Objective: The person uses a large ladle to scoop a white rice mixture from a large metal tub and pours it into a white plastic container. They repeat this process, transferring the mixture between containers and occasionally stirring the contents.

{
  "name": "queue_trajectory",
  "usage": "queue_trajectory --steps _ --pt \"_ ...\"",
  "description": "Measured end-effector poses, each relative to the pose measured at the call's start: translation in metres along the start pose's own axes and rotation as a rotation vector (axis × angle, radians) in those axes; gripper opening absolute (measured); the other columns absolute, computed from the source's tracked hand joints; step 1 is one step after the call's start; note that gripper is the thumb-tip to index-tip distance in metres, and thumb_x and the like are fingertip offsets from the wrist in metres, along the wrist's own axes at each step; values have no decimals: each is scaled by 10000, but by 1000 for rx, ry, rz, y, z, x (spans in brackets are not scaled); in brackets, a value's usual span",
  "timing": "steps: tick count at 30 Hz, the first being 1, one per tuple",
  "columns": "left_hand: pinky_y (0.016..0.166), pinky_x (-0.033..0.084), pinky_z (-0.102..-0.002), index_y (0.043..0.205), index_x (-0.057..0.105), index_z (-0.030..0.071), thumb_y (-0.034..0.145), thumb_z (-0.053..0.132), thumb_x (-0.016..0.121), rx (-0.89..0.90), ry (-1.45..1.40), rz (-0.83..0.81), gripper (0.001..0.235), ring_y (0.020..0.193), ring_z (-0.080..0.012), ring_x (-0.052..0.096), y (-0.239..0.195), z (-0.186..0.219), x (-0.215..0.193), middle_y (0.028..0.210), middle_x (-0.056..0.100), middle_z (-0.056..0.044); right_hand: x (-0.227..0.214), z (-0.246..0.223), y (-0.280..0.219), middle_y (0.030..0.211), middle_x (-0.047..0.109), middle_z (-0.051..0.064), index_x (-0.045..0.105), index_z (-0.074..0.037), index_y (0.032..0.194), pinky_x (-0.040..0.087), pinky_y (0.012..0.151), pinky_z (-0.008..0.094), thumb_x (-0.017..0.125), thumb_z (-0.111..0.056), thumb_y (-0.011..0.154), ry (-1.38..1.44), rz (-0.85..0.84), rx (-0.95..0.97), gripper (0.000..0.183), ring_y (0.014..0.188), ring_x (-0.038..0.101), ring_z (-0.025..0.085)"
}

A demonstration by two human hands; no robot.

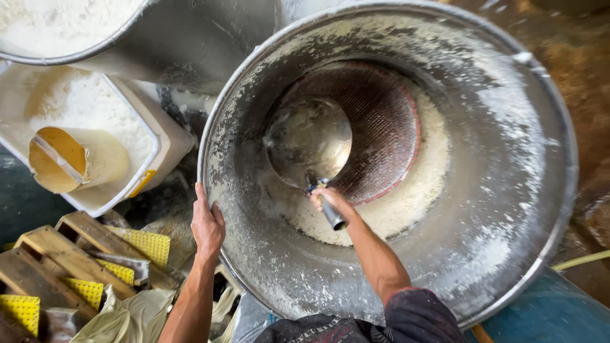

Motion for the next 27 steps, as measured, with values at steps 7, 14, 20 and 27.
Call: queue_trajectory --steps 7,14,20,27 --pt "792 498 -569 1657 135 207 990 102 544 -79 0 -70 789 912 -464 631 10 -11 17 1134 590 -242 18 -18 -160 626 571 0 672 -46 994 418 394 269 659 -203 903 -17 4 -196 182 456 511 103" --pt "845 513 -562 1653 123 330 985 75 481 -163 -83 -132 800 937 -458 651 16 -10 27 1145 588 -230 -91 17 -437 559 512 24 566 -67 777 409 415 310 612 -242 941 -139 512 -343 245 442 487 156" --pt "847 525 -541 1644 142 343 940 51 501 -141 -210 -108 842 941 -451 654 19 -10 38 1151 579 -247 -79 26 -542 699 482 1 522 -51 997 393 530 294 568 -240 1033 388 205 -495 198 551 468 131" --pt "896 487 -562 1631 76 197 952 235 624 -57 -484 -138 873 1023 -498 623 23 -8 56 1187 605 -299 41 15 -488 862 448 -26 470 -33 1254 374 663 276 516 -238 1140 560 -432 -741 239 677 446 103"
Point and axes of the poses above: each hand's wrist, its own y-axis towards the middle knuckle, its own x-axis out of the palm, z = x × y, the point moved 10 cm from there along y, towards the middle knuckle
